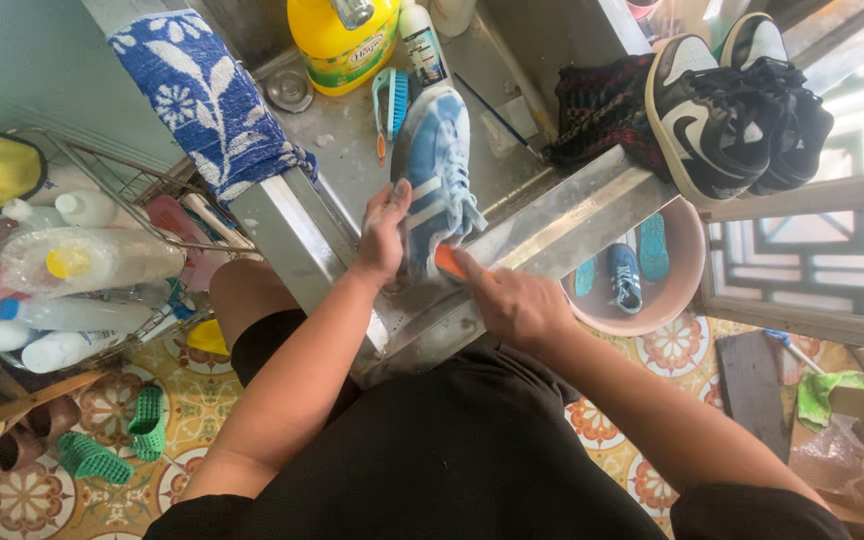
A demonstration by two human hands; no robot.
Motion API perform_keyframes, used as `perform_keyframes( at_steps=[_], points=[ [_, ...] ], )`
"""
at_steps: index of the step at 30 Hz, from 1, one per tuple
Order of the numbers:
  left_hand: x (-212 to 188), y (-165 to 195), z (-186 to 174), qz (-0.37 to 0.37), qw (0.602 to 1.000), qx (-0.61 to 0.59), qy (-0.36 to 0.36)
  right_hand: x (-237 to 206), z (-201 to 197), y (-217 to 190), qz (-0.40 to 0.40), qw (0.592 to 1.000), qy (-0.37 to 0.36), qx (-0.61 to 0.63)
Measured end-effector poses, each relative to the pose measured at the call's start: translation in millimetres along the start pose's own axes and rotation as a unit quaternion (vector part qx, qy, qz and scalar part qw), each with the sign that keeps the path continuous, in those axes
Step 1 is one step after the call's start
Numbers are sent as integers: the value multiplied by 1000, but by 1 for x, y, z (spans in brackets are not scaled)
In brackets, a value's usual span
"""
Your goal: The person scrubs a sneaker with an orange sponge at a stainless steel sink, then rinses it under the tap and sets it in a basin. They take a baseball cap from a plastic bag, wet it under running water, and scrub it with the sponge.
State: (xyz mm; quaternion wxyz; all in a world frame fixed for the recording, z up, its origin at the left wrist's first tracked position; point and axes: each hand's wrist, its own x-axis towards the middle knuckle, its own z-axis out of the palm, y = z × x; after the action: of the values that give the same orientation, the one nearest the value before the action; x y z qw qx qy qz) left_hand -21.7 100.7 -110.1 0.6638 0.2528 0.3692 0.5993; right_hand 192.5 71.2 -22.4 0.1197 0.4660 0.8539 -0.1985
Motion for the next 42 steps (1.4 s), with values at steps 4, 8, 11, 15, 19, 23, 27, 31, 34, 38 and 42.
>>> perform_keyframes(
  at_steps=[4,8,11,15,19,23,27,31,34,38,42],
  points=[
    [-3,-5,-8,7,994,-100,31,7,-6,40,-46,974,193,-105],
    [-17,-21,-23,237,964,43,113,-4,15,52,82,904,357,221],
    [-38,-30,-33,493,675,527,151,2,40,34,159,686,261,660],
    [-63,-42,-12,395,855,333,47,14,46,-9,84,459,95,879],
    [-61,-27,27,384,831,395,75,29,14,-31,84,388,47,917],
    [-76,1,39,407,850,332,-34,54,-2,-17,85,381,51,919],
    [-79,20,17,231,947,224,-3,69,16,7,73,503,60,859],
    [-40,27,-1,122,972,200,18,75,40,12,30,645,20,763],
    [-20,33,-10,5,984,154,-94,78,44,13,74,655,-7,752],
    [-14,31,-12,13,976,201,-82,74,30,30,91,777,192,593],
    [-6,21,-9,7,962,271,-21,59,5,43,115,877,249,394]
  ],
)
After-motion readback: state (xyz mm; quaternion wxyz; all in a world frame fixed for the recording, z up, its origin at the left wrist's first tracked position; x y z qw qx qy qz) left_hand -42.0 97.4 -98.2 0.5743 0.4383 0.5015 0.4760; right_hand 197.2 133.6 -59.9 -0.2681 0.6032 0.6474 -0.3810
